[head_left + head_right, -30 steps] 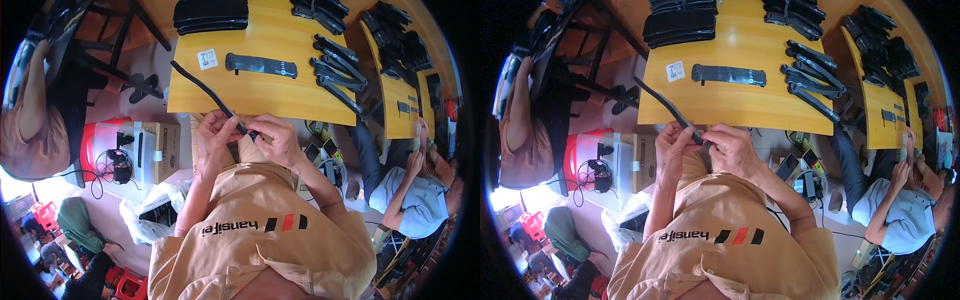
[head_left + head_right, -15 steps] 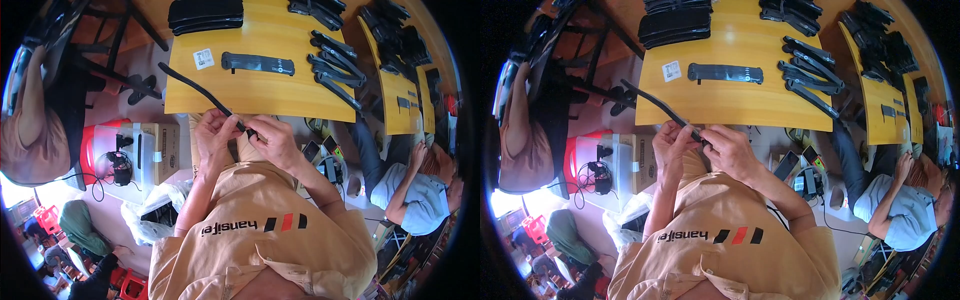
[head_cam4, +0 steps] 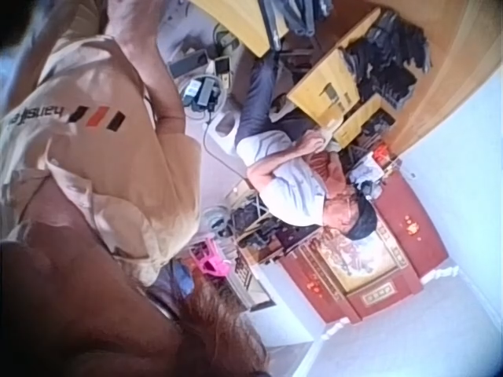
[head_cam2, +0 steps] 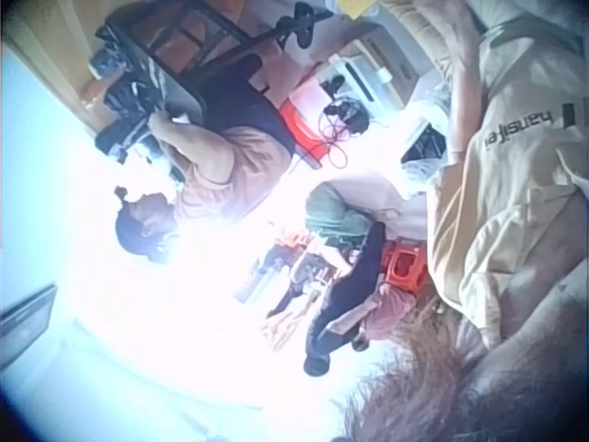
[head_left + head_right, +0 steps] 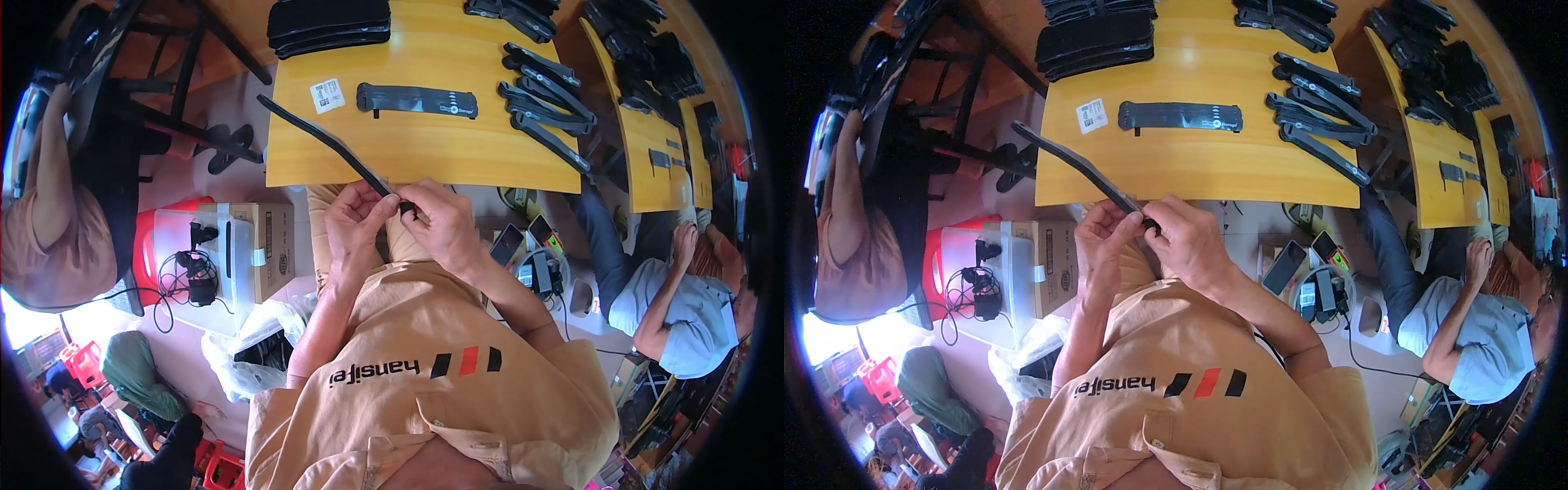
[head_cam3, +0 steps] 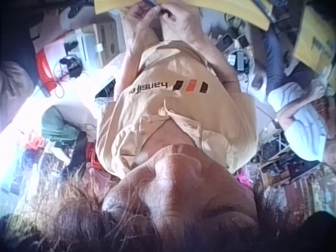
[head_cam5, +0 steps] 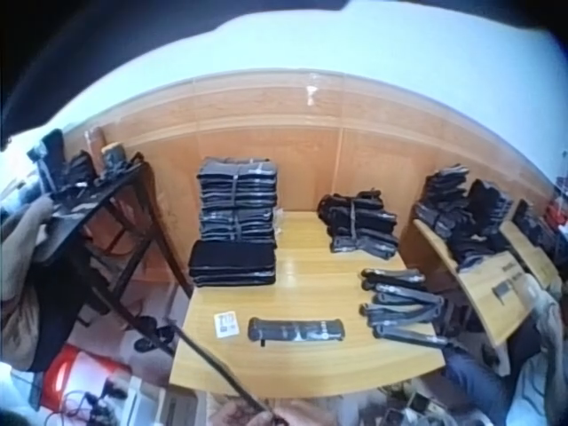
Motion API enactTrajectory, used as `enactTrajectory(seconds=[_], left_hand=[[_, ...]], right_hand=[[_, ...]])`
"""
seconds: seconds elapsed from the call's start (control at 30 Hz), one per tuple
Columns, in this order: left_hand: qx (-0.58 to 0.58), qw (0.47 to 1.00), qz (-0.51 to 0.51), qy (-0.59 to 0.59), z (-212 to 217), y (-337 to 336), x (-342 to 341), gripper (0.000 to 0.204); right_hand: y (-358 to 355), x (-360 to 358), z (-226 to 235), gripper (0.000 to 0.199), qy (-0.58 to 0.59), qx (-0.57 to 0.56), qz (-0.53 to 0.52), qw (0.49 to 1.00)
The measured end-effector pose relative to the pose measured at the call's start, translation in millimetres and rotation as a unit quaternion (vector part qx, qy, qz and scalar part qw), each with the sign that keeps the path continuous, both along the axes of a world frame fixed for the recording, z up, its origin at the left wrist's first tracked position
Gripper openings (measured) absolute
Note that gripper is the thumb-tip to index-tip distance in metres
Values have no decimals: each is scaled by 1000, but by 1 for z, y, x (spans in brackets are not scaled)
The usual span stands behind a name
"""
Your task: Manually attaching plastic buckles and clips to black fabric straps.
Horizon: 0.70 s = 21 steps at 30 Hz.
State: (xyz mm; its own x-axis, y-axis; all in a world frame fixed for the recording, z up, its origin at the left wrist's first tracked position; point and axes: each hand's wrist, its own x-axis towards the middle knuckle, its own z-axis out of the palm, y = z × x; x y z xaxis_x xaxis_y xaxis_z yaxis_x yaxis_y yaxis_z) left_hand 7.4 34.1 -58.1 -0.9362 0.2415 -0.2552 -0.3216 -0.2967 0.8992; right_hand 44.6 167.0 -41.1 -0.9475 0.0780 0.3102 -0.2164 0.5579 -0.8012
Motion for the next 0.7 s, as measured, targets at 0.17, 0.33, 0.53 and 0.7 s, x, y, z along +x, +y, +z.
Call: enactTrajectory(seconds=[0.17,0.33,0.53,0.7], left_hand=[[-13,1000,-8,-4,1,-4,0,22],[-30,999,-5,12,2,-3,0,17],[-10,999,32,19,2,2,1,18],[-92,993,-74,13,-1,-14,-11,15]], right_hand=[[-3,-1,1,23,26,54,7,998],[-6,-6,-1,21,-4,46,-2,999],[-7,-12,-8,19,-25,-15,-18,999],[-6,-9,0,20,-10,43,-1,999]])
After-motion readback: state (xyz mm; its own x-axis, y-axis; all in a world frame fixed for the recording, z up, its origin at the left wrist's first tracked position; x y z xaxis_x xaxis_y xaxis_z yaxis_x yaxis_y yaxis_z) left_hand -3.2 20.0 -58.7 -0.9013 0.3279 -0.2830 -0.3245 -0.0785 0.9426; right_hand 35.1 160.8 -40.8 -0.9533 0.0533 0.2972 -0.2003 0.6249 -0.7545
